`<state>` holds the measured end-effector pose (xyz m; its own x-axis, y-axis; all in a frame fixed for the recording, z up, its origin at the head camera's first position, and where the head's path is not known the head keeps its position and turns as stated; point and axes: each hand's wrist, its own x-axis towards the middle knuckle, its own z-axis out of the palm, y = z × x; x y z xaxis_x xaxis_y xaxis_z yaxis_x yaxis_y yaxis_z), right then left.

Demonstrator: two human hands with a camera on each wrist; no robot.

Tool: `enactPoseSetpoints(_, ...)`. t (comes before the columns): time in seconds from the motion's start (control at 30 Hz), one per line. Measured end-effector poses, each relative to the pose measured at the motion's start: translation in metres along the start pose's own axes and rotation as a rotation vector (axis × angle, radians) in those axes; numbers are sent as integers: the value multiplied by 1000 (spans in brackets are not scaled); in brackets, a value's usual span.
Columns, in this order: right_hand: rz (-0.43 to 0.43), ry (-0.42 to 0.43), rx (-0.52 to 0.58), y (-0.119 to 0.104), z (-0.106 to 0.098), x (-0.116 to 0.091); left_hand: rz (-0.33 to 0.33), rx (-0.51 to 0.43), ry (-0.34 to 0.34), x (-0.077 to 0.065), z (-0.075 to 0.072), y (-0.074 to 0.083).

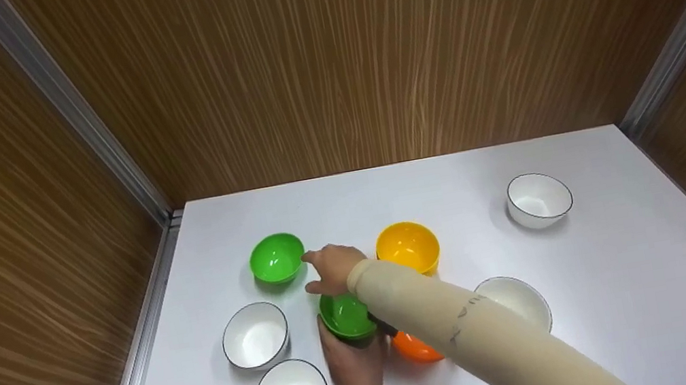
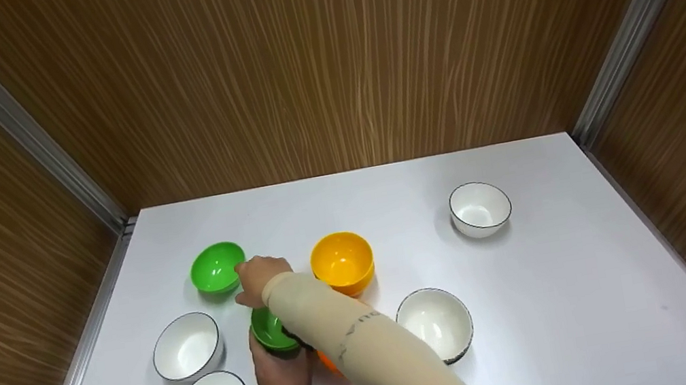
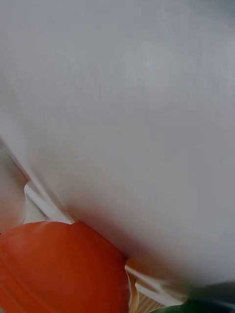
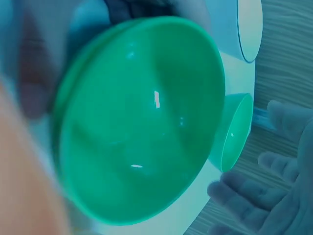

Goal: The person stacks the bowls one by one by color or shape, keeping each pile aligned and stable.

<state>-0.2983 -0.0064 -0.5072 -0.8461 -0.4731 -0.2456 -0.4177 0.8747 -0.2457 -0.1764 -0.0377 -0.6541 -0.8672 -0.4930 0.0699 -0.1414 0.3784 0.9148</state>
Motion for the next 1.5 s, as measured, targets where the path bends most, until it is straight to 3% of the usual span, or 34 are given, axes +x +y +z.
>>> enactPoseSetpoints(0.23,11,-82,9,-7,4,18,45,-13,20,-4,-4,-5)
enactPoseSetpoints(0.67,4,-202,82,-22,21,31,-47,-3,-13,1,-15,-10)
enactPoseSetpoints(1.37,9,-221,88,-20,36,44,-95,20,-5,-1,-10,-6)
enactPoseSetpoints(1.5,-8,-197,77,-19,37,47,-75,19,4,1,-10,-7)
